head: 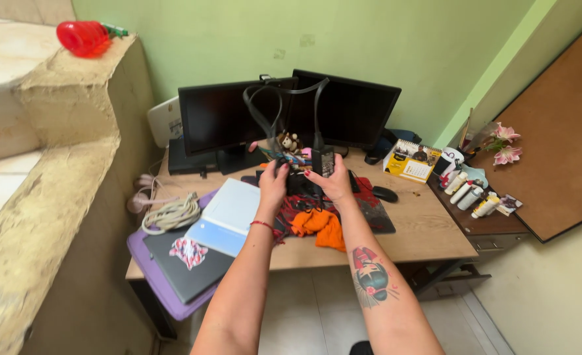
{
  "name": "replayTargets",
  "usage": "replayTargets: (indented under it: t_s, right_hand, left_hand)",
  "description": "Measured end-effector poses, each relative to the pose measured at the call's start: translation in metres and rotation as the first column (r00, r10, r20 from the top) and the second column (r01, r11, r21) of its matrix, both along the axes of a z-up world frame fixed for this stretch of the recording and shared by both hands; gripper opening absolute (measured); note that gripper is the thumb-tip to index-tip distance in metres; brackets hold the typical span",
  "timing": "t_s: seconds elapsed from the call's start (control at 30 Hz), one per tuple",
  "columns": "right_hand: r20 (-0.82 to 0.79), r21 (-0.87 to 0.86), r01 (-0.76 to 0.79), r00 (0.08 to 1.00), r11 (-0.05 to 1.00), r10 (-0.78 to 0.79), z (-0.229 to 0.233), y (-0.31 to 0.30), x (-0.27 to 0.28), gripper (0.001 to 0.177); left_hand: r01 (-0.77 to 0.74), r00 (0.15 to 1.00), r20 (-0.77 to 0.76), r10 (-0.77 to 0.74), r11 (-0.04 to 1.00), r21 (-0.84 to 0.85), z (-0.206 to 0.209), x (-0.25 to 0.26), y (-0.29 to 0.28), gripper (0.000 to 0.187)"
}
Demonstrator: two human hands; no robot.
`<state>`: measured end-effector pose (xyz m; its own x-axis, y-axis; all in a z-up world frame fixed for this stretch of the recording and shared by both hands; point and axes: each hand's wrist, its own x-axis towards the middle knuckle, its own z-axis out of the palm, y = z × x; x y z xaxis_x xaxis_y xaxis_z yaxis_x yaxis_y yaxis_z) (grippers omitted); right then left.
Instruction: Cleaning a desk surface with a cloth and organizing office supplies and electronics.
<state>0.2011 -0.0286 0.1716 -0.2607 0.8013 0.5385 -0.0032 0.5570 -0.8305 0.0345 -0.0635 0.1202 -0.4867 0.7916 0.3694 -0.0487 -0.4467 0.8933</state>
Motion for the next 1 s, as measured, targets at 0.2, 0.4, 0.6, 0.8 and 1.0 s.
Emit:
replayTargets:
  t_s: [0.2,0.4,0.6,0.8,1.0]
  right_hand:
    - [-0.012,0.027,0.045,0.999,0.999,-0.045,-0.017,0.081,-0.001,0.059]
    - [-0.158,-0.173,0.126,0.975,0.977,-0.153,-0.005,0.111,-0.042,0.056]
    - [-0.258,-0.193,0.072,0.958,0.979,-0.122,-0.022,0.122,-0.067,0.055]
    - [-0.318,-0.245,-0.023,0.946,0.969,-0.059,-0.024,0.144,-0.068,0.047]
    - [-0.503,-0.281,-0.163,0.864,0.946,0.000,-0.020,0.163,-0.067,0.050]
  left_hand:
    - [-0.165,0.984,-0.087,0.154,0.977,-0.134,-0.105,-0.078,0.076,0.034]
    - [-0.132,0.984,0.086,0.159,0.957,-0.259,-0.162,-0.116,0.106,0.027]
    - [-0.120,0.918,0.285,0.276,0.877,-0.466,-0.200,-0.136,0.133,0.035]
    - [0.069,0.793,0.529,0.302,0.818,-0.571,-0.223,-0.139,0.132,0.048]
    - [0.093,0.752,0.531,0.391,0.734,-0.673,-0.265,-0.151,0.136,0.063]
